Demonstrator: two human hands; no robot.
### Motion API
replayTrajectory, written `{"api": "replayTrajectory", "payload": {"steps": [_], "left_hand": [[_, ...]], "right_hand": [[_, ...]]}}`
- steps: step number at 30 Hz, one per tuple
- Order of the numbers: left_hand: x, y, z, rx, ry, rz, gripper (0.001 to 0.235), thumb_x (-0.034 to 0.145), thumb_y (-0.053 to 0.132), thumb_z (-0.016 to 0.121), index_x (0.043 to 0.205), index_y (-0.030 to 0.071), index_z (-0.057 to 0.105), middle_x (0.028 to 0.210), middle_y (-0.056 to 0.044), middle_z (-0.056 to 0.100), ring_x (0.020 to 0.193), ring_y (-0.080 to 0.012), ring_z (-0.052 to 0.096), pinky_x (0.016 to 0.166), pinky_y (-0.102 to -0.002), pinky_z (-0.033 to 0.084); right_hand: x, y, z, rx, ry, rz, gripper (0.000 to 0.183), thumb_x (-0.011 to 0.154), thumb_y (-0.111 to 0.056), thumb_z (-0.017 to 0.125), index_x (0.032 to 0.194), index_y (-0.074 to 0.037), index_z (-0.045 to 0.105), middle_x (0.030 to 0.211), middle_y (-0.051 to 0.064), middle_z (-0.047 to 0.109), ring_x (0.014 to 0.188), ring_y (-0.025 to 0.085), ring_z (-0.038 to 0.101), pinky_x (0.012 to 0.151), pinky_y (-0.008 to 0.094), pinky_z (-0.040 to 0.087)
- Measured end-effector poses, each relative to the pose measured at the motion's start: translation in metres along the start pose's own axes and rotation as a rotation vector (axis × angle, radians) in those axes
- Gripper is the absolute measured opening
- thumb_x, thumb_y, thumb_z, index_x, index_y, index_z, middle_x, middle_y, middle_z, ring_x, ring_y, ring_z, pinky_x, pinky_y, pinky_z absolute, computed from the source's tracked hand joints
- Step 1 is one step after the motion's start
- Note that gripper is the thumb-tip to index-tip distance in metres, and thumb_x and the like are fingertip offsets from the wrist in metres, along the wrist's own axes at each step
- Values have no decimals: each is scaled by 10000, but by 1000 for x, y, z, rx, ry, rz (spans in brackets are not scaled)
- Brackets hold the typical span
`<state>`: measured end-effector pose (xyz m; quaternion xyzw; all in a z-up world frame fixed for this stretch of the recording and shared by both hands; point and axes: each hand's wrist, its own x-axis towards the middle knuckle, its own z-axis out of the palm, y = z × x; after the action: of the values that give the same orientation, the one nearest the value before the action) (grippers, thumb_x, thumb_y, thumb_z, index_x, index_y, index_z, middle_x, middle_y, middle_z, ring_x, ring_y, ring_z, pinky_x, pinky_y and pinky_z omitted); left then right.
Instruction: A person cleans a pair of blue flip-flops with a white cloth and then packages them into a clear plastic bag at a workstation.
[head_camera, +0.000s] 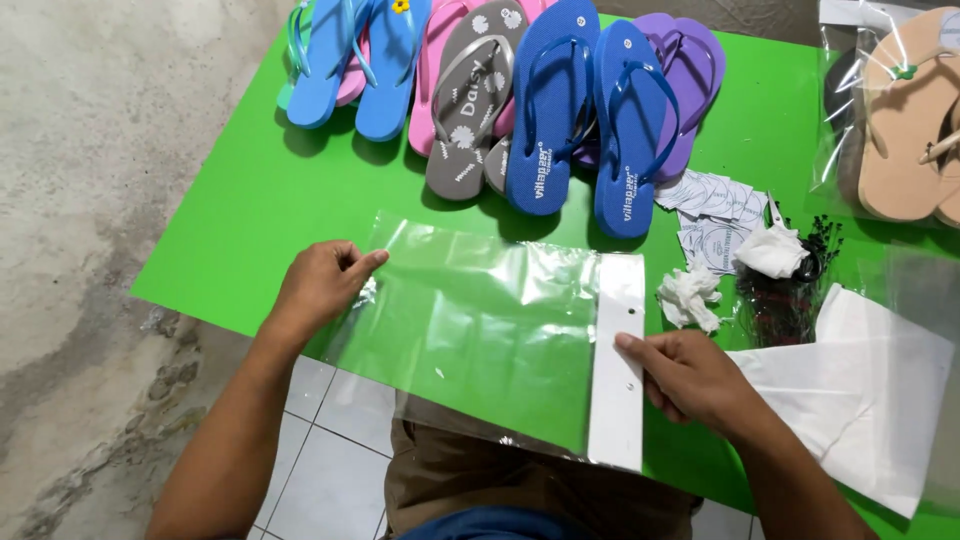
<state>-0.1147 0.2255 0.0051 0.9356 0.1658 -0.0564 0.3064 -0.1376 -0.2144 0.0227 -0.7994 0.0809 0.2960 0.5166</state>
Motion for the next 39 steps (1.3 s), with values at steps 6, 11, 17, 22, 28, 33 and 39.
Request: {"api": "replayTrajectory", "payload": {"steps": [6,11,17,22,28,33,39], "left_hand": [[-2,11,12,226,459,318,560,1054,538,595,1319,45,559,1153,-201,626,1082,-431,620,915,-568,503],[-15,35,48,302,374,565,502,1082,396,493,1454,58,491,1384,-271,535,1297,-477,510,1033,-593,437],[-16,42,68,334,113,516,519,1113,403,331,1575,173,383,1596,-245,363,1480,-459,314,1189,-613,238],[-1,14,56,399,69,482,612,1088,542,312,1600,210,365,1635,-228,331,1519,-426,272,1226,-605,174],[-20,10,45,418,256,505,963,943,752,457,1610,72,316,1601,-353,304,1479,-529,297,1200,-662,208],[-32,3,47,555,238,571,879,954,706,459,1623,152,331,1647,-256,307,1523,-444,267,1223,-634,161],[-10,-26,18,536,565,273,678,1000,33,606,1607,-64,322,1609,-417,197,1490,-601,131,1178,-712,83]], "right_hand": [[-2,-26,26,-633,359,-304,490,989,-485,620,859,-21,713,662,255,698,779,503,691,746,593,537],[46,-13,92,-721,464,-813,368,983,-405,659,1157,-83,627,958,154,635,986,376,666,866,484,543],[54,-46,155,-861,311,-823,544,1084,-447,436,1478,-74,482,1450,244,500,1404,406,459,1173,527,336],[54,-43,129,-950,180,-631,666,1084,-535,312,1576,-90,368,1623,238,332,1520,393,280,1241,547,150],[61,-19,108,-972,365,-624,707,1065,-615,323,1589,-144,375,1610,167,364,1516,359,310,1244,530,178],[61,-17,107,-971,407,-662,689,1066,-598,354,1581,-141,392,1602,161,381,1510,353,326,1246,521,194],[61,-18,106,-932,410,-705,659,1069,-558,402,1562,-121,416,1569,175,411,1488,377,356,1234,536,238]]}}
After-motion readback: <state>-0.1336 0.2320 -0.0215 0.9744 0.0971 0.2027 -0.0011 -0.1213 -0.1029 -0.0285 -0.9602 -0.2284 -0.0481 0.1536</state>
